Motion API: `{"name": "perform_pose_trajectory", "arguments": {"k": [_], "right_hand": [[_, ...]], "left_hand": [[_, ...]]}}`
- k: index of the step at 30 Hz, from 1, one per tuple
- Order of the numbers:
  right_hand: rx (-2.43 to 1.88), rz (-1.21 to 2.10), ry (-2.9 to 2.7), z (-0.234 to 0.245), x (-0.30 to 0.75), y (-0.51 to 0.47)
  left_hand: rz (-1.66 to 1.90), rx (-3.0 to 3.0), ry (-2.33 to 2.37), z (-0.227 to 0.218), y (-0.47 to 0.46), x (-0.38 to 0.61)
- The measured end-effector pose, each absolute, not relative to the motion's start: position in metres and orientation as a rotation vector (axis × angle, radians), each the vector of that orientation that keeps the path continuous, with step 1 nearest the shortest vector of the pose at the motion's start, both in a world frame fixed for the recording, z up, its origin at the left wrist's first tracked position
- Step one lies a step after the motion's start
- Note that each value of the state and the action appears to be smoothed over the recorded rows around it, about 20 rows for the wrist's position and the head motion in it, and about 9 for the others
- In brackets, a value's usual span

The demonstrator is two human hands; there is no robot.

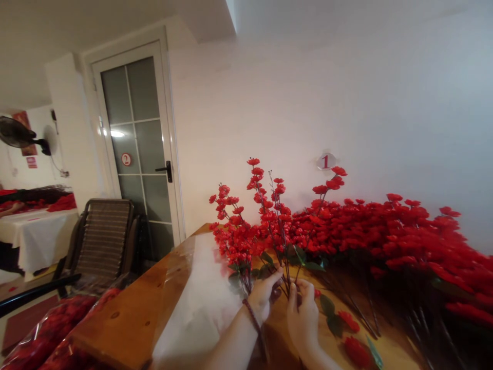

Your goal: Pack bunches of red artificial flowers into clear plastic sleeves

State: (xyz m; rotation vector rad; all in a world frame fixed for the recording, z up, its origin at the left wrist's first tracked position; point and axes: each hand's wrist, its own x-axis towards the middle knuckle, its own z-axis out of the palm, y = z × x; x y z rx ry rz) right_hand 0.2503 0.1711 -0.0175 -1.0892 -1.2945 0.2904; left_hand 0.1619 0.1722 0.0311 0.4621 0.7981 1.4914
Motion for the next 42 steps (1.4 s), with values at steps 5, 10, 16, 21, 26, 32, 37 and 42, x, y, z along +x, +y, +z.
{"name": "perform_pose_trajectory", "arguments": {"k": [5,10,16,21,26,32,37,42], "right_hand": [[-1.097,0.307,-1.296,-0.0188,0.2504,0.1715],[-1.072,0.308,-1.297,-0.0200,0.2506,0.1727],[-1.073,0.339,-1.284,-0.0231,0.2512,0.1749],[-1.063,0.382,-1.268,-0.0242,0.2504,0.1753],[-1.048,0.381,-1.256,-0.0224,0.2497,0.1739],[-1.070,0.394,-1.264,-0.0227,0.2505,0.1743],[-1.067,0.404,-1.257,-0.0258,0.2505,0.1759],[-1.067,0.391,-1.249,-0.0267,0.2501,0.1763]], "left_hand": [[1.492,0.465,0.785,0.0299,0.1716,0.1615],[1.492,0.444,0.803,0.0303,0.1718,0.1618],[1.445,0.388,0.766,0.0329,0.1720,0.1610],[1.447,0.389,0.761,0.0330,0.1709,0.1619],[1.473,0.379,0.734,0.0318,0.1706,0.1627],[1.475,0.422,0.751,0.0276,0.1738,0.1624],[1.457,0.455,0.767,0.0269,0.1745,0.1626],[1.450,0.460,0.753,0.0256,0.1755,0.1621]]}}
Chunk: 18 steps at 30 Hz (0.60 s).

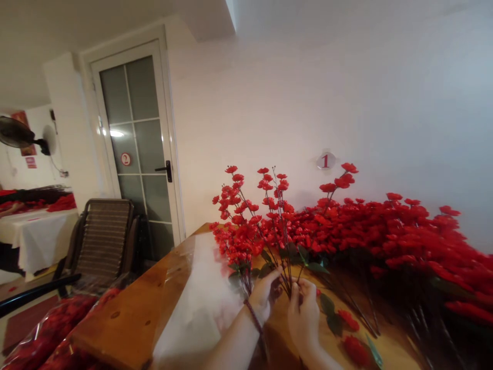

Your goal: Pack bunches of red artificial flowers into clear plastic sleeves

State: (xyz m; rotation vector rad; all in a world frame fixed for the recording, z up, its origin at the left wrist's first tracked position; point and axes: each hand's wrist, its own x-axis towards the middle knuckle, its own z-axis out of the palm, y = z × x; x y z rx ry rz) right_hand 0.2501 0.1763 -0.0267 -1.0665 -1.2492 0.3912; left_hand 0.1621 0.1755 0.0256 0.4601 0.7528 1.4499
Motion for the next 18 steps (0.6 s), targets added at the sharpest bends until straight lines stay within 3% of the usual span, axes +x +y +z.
{"name": "perform_pose_trajectory", "arguments": {"k": [18], "right_hand": [[-1.111,0.330,-1.228,-0.0206,0.2508,0.1748]], "left_hand": [[1.436,0.492,0.748,0.0256,0.1752,0.1614]]}}
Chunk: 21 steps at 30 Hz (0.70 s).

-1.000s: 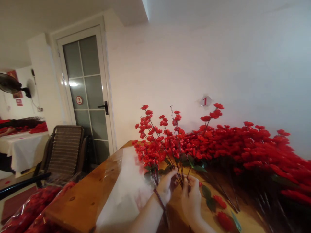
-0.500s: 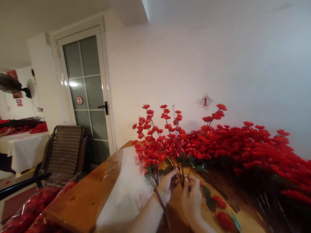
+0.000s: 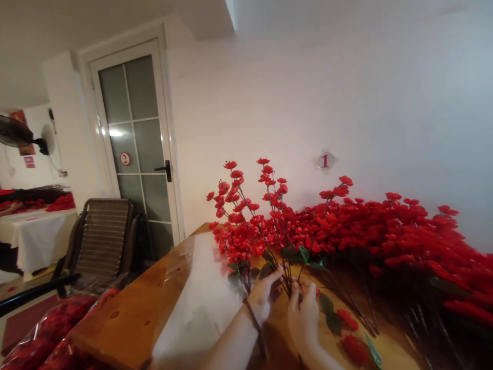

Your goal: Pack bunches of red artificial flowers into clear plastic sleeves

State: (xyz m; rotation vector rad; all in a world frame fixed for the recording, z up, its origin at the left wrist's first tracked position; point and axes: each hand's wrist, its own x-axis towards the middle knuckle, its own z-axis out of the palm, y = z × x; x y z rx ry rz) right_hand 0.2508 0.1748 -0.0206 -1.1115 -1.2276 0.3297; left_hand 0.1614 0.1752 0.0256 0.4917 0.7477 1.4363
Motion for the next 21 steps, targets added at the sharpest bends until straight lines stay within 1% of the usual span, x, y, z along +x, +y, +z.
{"name": "perform_pose_trajectory", "arguments": {"k": [21], "right_hand": [[-1.110,0.321,-1.248,-0.0242,0.2497,0.1755]], "left_hand": [[1.431,0.482,0.731,0.0280,0.1736,0.1606]]}}
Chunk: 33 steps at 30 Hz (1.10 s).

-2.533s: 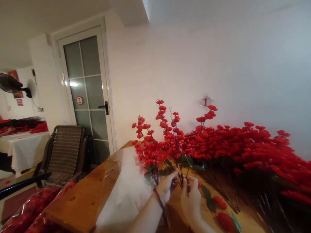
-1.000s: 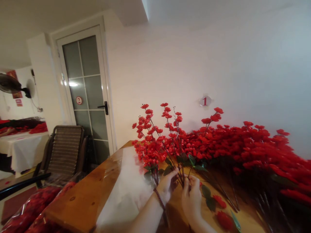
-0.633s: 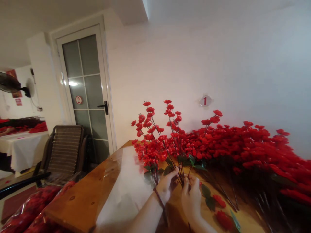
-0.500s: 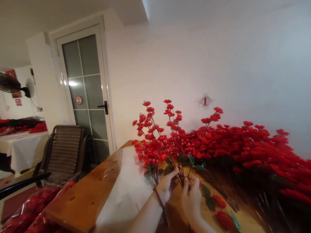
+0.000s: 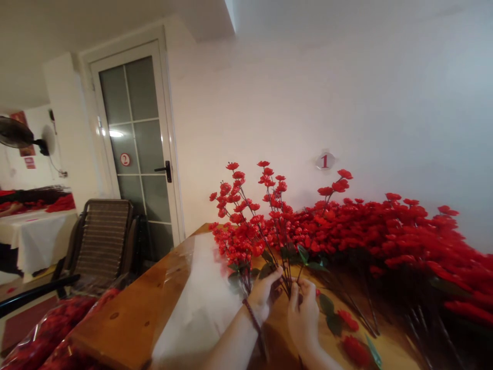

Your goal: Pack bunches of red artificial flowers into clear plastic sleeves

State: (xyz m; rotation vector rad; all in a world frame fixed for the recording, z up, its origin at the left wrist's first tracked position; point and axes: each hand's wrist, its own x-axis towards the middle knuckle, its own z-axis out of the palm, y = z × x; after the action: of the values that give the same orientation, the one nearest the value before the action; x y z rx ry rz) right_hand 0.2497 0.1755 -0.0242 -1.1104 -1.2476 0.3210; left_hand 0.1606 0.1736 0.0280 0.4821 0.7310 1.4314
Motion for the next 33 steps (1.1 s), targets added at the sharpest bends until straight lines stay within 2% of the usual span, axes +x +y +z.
{"name": "perform_pose_trajectory", "arguments": {"k": [33], "right_hand": [[-1.094,0.326,-1.270,-0.0220,0.2510,0.1736]], "left_hand": [[1.426,0.498,0.763,0.0301,0.1714,0.1600]]}}
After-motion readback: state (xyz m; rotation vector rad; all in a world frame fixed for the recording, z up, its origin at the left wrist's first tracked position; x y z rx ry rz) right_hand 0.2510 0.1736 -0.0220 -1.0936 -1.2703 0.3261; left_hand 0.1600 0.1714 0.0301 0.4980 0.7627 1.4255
